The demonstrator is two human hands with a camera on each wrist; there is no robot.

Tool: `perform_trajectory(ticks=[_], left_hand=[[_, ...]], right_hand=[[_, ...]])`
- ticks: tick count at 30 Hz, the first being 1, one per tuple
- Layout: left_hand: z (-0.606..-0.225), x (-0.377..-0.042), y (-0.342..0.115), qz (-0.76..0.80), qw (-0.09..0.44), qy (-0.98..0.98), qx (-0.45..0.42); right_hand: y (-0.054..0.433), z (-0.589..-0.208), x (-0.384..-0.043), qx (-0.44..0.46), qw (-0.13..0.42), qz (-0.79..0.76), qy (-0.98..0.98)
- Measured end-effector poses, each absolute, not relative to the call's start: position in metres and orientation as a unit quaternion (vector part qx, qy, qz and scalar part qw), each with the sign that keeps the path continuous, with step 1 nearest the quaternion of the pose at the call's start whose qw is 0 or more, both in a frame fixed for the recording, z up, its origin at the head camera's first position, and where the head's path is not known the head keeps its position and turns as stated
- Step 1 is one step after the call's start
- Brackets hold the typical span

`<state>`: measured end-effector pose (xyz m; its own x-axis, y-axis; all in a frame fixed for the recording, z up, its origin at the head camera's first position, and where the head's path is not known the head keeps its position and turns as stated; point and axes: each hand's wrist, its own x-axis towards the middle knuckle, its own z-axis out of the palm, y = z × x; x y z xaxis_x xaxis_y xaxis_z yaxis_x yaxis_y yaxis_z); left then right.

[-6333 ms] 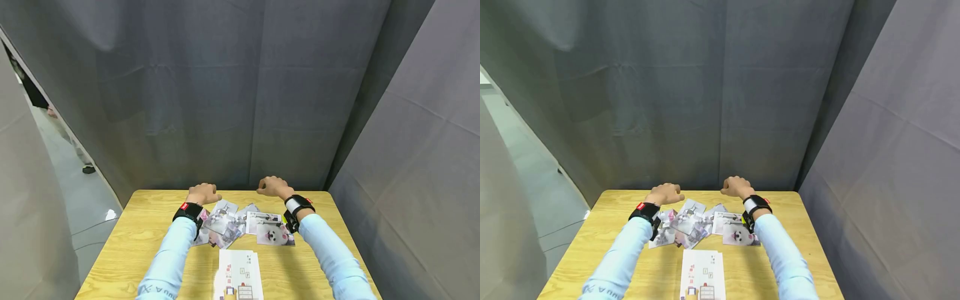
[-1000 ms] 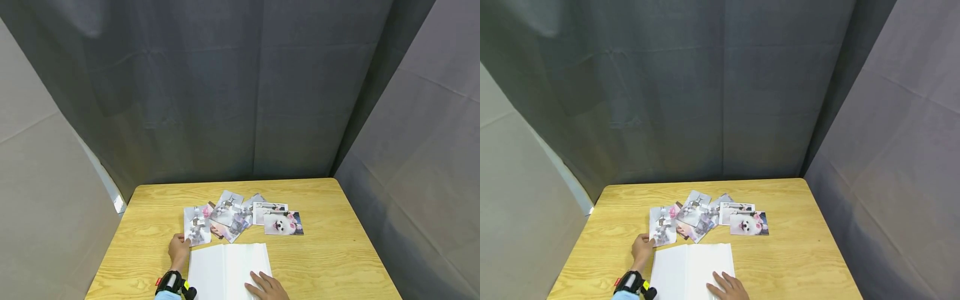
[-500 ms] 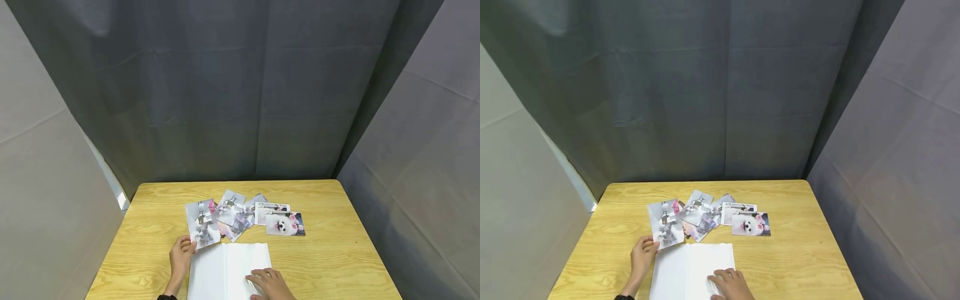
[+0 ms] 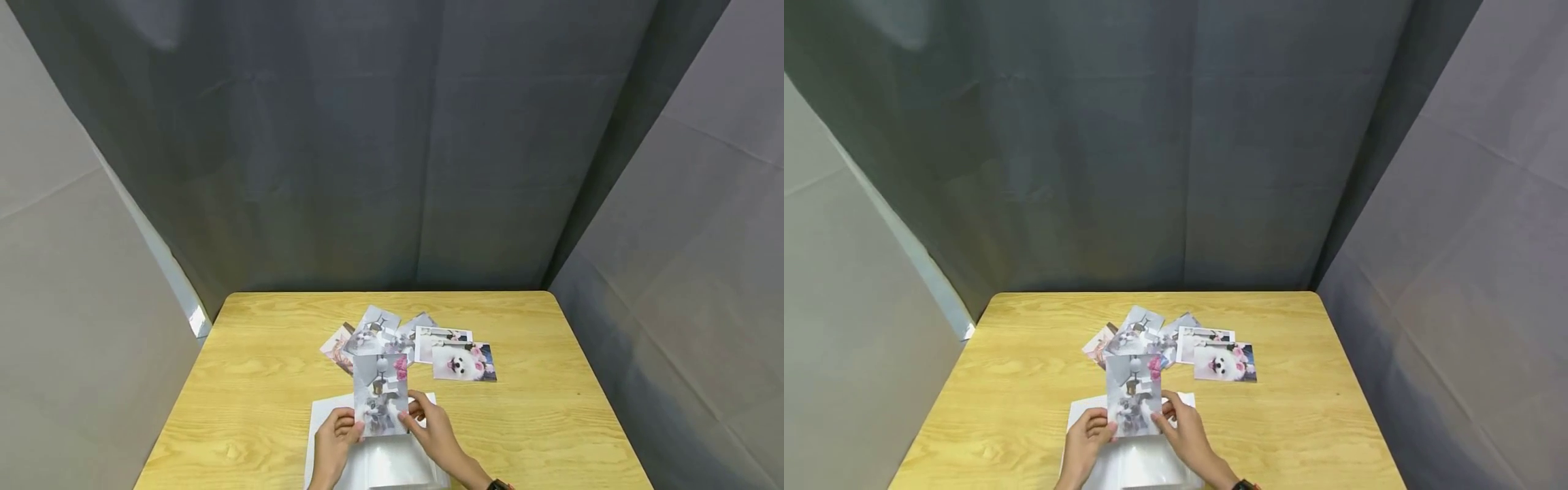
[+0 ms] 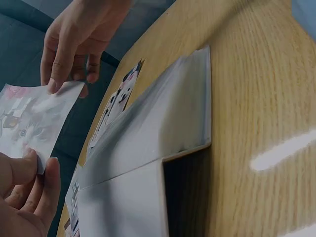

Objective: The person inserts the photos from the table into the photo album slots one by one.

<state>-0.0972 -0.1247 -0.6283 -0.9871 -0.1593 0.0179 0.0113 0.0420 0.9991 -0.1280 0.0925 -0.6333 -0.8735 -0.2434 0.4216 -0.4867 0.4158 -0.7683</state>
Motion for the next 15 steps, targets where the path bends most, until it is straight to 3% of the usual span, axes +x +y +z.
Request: perform_trajectory(ticks=[7, 15], left_hand=[[-0.628, -0.106, -0.124, -0.613, 0.047, -0.789, 0.016], [-0.624, -0.116, -0.117, -0.613, 0.082, -0.786, -0.022]], right_hand=[[0.1, -0.639, -0.123, 0.204, 0.115, 0.532, -0.814], [0.114, -0.634, -0.127, 0.226, 0.061, 0.542, -0.807]])
